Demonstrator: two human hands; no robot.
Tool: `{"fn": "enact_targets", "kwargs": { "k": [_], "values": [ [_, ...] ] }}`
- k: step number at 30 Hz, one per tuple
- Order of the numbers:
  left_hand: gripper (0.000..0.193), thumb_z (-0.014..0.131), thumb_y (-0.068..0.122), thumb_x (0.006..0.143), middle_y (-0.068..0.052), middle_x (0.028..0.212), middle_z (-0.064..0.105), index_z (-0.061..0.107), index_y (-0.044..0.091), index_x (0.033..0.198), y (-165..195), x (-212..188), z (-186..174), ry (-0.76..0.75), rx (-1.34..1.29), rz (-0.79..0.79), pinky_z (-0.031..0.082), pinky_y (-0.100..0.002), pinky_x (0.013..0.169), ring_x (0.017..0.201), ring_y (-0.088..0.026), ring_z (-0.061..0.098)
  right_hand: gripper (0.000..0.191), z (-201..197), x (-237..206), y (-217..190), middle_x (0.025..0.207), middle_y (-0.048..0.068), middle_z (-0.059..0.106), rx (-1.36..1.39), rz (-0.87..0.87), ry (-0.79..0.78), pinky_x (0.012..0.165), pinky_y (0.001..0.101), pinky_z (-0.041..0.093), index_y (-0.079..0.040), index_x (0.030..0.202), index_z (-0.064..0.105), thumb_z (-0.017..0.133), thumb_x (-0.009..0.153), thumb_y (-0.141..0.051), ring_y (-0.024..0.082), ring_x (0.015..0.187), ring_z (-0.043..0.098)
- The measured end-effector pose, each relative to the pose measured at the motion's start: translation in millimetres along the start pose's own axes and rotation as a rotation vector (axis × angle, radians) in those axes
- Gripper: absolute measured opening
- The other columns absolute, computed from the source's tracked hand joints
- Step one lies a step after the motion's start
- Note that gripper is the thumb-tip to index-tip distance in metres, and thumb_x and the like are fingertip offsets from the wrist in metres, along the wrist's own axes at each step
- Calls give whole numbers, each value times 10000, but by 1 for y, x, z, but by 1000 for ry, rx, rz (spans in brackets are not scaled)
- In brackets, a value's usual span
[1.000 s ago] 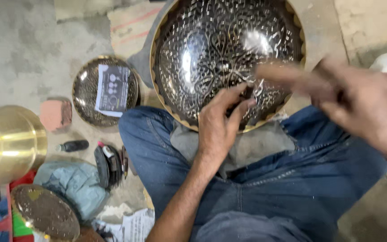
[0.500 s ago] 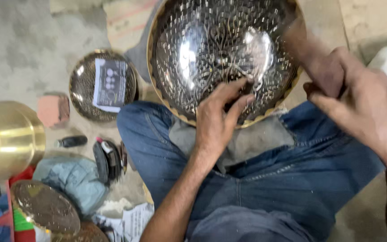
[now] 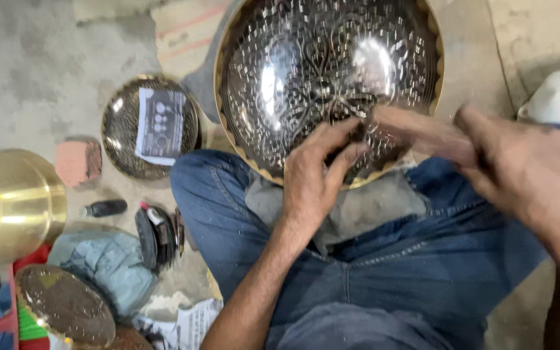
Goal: The person sits on the floor and uses a wooden mallet to repeatedly strike a metal chisel held against a brass plate, creating a decorative pattern. The person rotates the plate periodically to work on different sections.
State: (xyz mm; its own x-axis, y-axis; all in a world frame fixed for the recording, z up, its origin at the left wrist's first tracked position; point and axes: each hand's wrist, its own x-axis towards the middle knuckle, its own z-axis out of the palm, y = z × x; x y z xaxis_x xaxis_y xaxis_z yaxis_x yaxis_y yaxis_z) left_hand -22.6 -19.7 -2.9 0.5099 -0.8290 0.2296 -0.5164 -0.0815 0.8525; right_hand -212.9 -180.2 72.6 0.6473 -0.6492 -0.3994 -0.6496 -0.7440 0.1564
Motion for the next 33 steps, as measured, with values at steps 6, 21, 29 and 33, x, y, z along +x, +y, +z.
{"fn": "enact_targets", "kwargs": {
  "k": [6,21,29,33],
  "values": [
    [383,699,336,988,-27,1040,721,688,132,1312,4,1,-2,-41,-44,-73,622,-321,791,952,-155,761,431,5,0,-2,871,123,760,263,78,67,718,421,604,-107,1230,521,767,917,-272,301,792,757],
    [409,696,357,942,-32,890,681,717,152,1295,7,3,-3,-92,67,-165,557,-331,628,720,-136,669,237,-7,-6,-11,855,96,747,131,146,-133,708,382,603,-154,1141,571,702,966,-246,225,728,744],
    [370,695,320,988,-39,992,690,702,116,1297,11,3,-9,-28,18,-9,569,-350,742,842,-179,705,346,-5,-9,-10,875,136,709,463,40,203,688,462,569,-88,1128,533,747,881,-200,296,781,724],
    [376,698,331,969,-19,945,688,699,137,1292,9,2,-6,-75,20,-109,592,-330,718,802,-154,716,384,4,-10,-7,902,59,739,18,77,11,653,426,581,-160,1150,544,759,880,-329,267,803,750]
  ]
}}
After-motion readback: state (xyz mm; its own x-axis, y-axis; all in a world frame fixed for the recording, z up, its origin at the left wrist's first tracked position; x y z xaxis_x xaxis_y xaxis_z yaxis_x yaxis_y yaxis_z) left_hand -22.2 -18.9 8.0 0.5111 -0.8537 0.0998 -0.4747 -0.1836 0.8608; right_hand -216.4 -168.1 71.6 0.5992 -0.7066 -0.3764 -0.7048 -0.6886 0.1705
